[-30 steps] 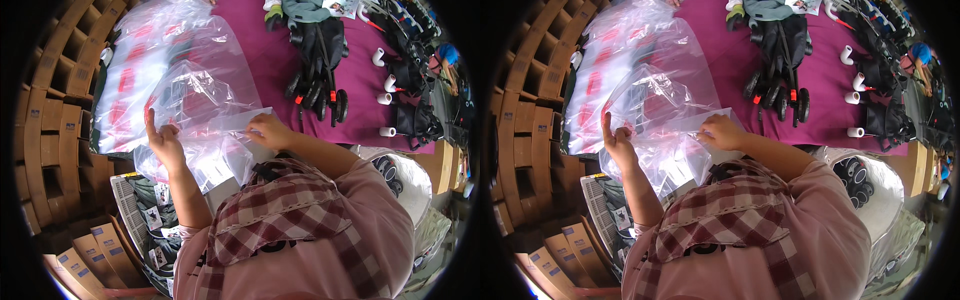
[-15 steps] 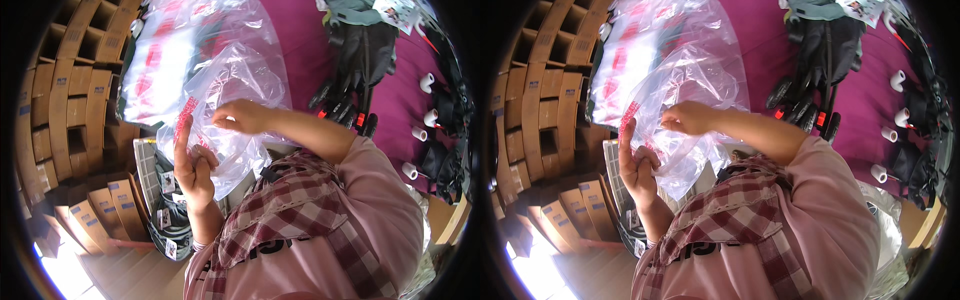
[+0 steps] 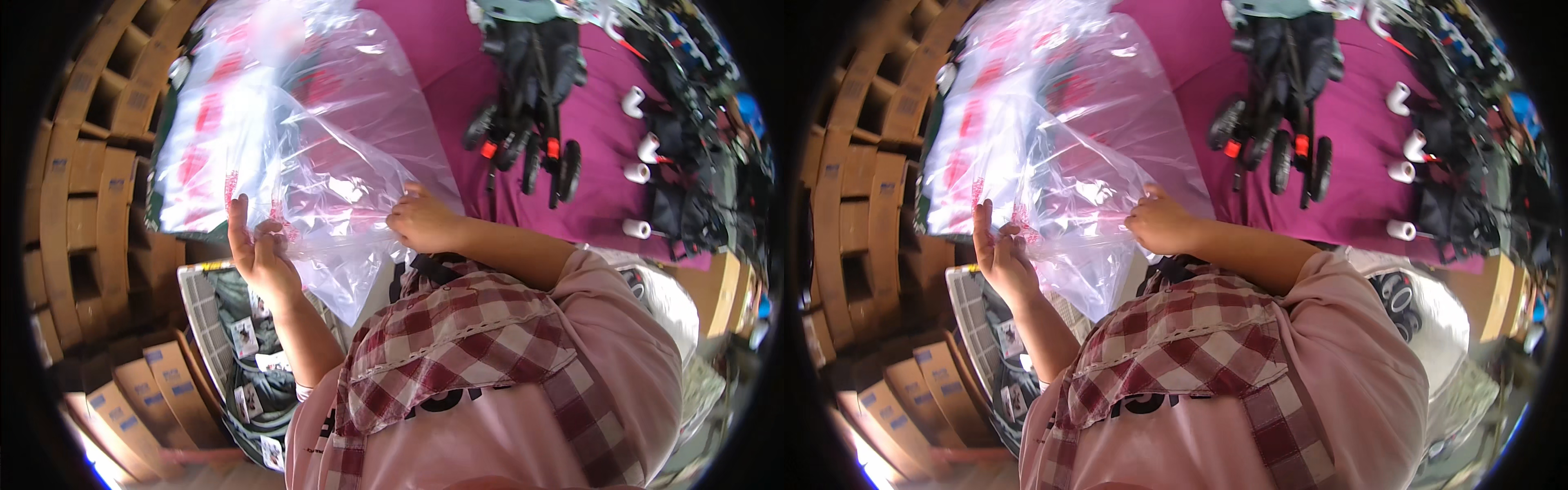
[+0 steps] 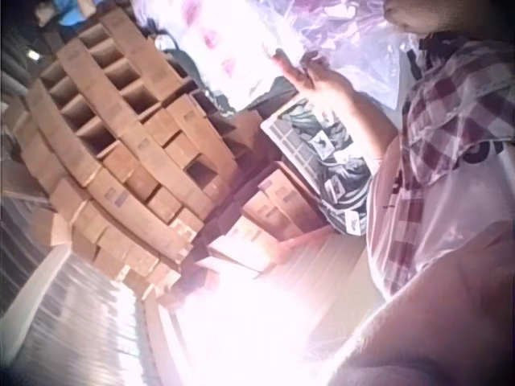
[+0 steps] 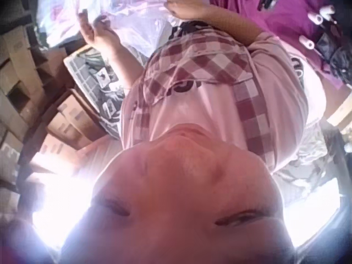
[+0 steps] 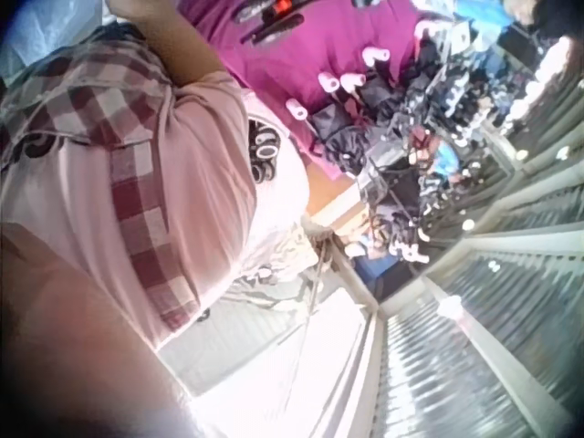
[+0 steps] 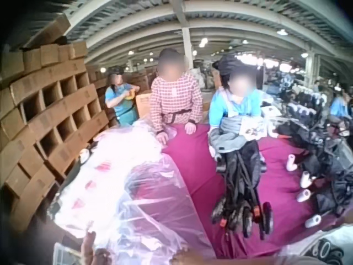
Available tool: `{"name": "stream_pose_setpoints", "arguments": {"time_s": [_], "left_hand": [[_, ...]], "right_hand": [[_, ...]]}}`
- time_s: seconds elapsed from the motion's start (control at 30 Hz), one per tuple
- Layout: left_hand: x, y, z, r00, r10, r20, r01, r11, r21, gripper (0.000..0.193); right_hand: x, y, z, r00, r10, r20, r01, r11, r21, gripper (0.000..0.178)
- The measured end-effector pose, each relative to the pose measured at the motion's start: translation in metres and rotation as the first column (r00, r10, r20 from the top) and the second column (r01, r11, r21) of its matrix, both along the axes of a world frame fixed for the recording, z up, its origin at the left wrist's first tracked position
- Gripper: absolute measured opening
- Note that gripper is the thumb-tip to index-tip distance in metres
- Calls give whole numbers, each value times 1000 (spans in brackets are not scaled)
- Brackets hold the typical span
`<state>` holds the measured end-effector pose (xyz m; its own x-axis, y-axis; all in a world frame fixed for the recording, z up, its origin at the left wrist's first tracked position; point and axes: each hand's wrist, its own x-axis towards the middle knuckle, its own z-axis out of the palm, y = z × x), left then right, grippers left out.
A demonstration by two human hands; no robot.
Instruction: The person assembles baby strollers by unpacking frames from plastic bags, attaching wheels, and placing fabric seats onto the frames. The person repeats this process for multiple units on a pink-covered table in a warehouse setting.
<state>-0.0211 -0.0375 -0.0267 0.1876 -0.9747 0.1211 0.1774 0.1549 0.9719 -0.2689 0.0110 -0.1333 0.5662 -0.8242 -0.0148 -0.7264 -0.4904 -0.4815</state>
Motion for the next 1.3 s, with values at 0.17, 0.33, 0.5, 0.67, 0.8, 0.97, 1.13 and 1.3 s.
{"name": "stream_pose_setpoints", "arguments": {"time_s": [0.17, 0.33, 0.5, 0.67, 0.8, 0.97, 1.13, 1.3], "left_hand": [[-34, -36, -22, 988, -144, -50, 150, 980, 132, 65], [-113, -42, -31, 881, -471, -29, 461, 846, 268, 67], [-180, -52, -42, 776, -611, -155, 628, 727, 279, 62], [-260, -62, -19, 827, -560, -48, 549, 786, 284, 65], [-328, -86, 8, 847, -527, 67, 483, 817, 317, 67], [-412, -156, -3, 898, -369, 240, 257, 882, 395, 63], [-497, -226, -16, 899, -317, 302, 208, 916, 343, 64], [-554, -247, 1, 924, -339, 179, 306, 933, 188, 62]], "right_hand": [[-43, 49, 0, 935, -351, 44, 354, 928, -120, 24], [-108, 114, -76, 805, -523, 281, 503, 852, 144, 30], [-185, 143, -11, 746, -654, 125, 554, 714, 427, 21], [-261, 131, 35, 572, -777, 264, 533, 597, 600, 22], [-337, 88, 46, 648, -636, 419, 480, 768, 424, 17], [-429, 0, 5, 486, -632, 604, 497, 768, 404, 10], [-513, -80, -33, 328, -684, 651, 503, 710, 492, 8], [-618, -155, -31, 478, -518, 709, 727, 687, 12, 23]]}}
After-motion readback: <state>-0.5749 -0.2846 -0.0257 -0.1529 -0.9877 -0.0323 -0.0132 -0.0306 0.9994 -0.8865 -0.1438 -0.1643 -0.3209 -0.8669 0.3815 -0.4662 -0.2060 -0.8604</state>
